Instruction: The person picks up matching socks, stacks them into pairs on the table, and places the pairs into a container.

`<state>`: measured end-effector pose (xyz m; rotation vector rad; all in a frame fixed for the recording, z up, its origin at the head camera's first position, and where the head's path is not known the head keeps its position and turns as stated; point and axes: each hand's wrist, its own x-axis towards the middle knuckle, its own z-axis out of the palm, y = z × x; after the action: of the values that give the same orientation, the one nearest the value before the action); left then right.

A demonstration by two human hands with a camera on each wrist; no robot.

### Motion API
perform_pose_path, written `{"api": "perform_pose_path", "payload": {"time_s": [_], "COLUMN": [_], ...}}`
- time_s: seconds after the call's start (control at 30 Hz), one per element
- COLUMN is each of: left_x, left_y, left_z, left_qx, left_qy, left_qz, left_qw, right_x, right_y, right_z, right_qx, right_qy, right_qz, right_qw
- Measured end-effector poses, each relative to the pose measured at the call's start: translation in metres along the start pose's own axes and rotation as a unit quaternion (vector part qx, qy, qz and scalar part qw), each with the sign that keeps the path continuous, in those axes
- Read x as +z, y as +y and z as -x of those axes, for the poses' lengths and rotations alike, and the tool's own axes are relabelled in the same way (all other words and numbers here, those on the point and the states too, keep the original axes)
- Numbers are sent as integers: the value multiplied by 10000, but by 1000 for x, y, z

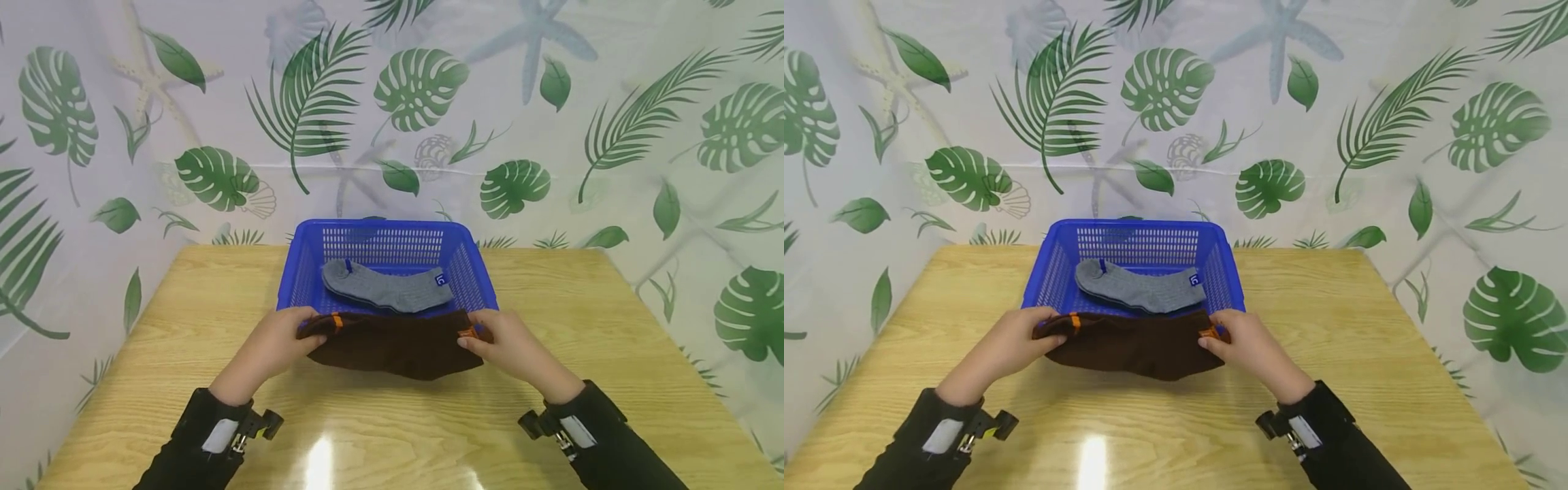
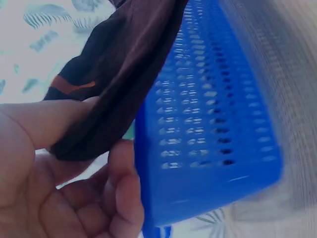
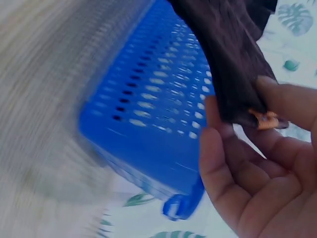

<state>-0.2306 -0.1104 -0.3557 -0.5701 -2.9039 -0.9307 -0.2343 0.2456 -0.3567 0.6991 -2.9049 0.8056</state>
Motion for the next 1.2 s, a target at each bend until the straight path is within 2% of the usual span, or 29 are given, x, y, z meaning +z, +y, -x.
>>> {"api": "perform_pose_path", "payload": {"time_s": [0.13, 0.27, 0.33, 0.43, 0.5, 0.57, 0.67, 0.73, 0.8, 0.87, 0.97, 1.03, 1.1, 1.2], "left_x": [-5, -4, -3, -5, -12, -22, -43, -56, -66, -69, -60, -47, -32, -14], "left_y": [11, 20, 21, 22, 24, 29, 37, 41, 41, 36, 25, 18, 13, 9], "left_z": [30, 63, 77, 88, 87, 80, 57, 37, 12, -15, -52, -70, -82, -89], "left_qx": [33, 394, 601, 737, 757, 710, 618, 568, 457, 312, -248, -732, -1246, -1692], "left_qy": [-250, -460, -668, -997, -1079, -938, -559, -350, -357, -519, -970, -1186, -1335, -1367], "left_qz": [-15, -252, -257, -117, -30, -43, -100, -201, -216, -84, 457, 977, 1395, 1841], "left_qw": [9997, 9978, 9956, 9922, 9913, 9930, 9965, 9976, 9981, 9981, 9939, 9854, 9732, 9585], "right_x": [-7, -10, -10, -11, -14, -22, -41, -57, -69, -72, -64, -52, -39, -24], "right_y": [-14, -28, -33, -40, -44, -49, -59, -66, -68, -63, -52, -45, -39, -30], "right_z": [27, 57, 69, 80, 80, 73, 50, 28, 2, -25, -61, -80, -92, -99], "right_qx": [-223, -554, -700, -834, -1054, -1317, -1254, -922, -459, -138, 467, 750, 976, 1192], "right_qy": [-336, -625, -762, -956, -889, -624, -209, -125, -288, -561, -1038, -1253, -1412, -1501], "right_qz": [55, -69, -116, -119, -161, -155, -115, -54, -57, -133, -39, 76, 99, -12], "right_qw": [9992, 9965, 9946, 9918, 9903, 9892, 9918, 9956, 9985, 9982, 9935, 9893, 9851, 9815]}}
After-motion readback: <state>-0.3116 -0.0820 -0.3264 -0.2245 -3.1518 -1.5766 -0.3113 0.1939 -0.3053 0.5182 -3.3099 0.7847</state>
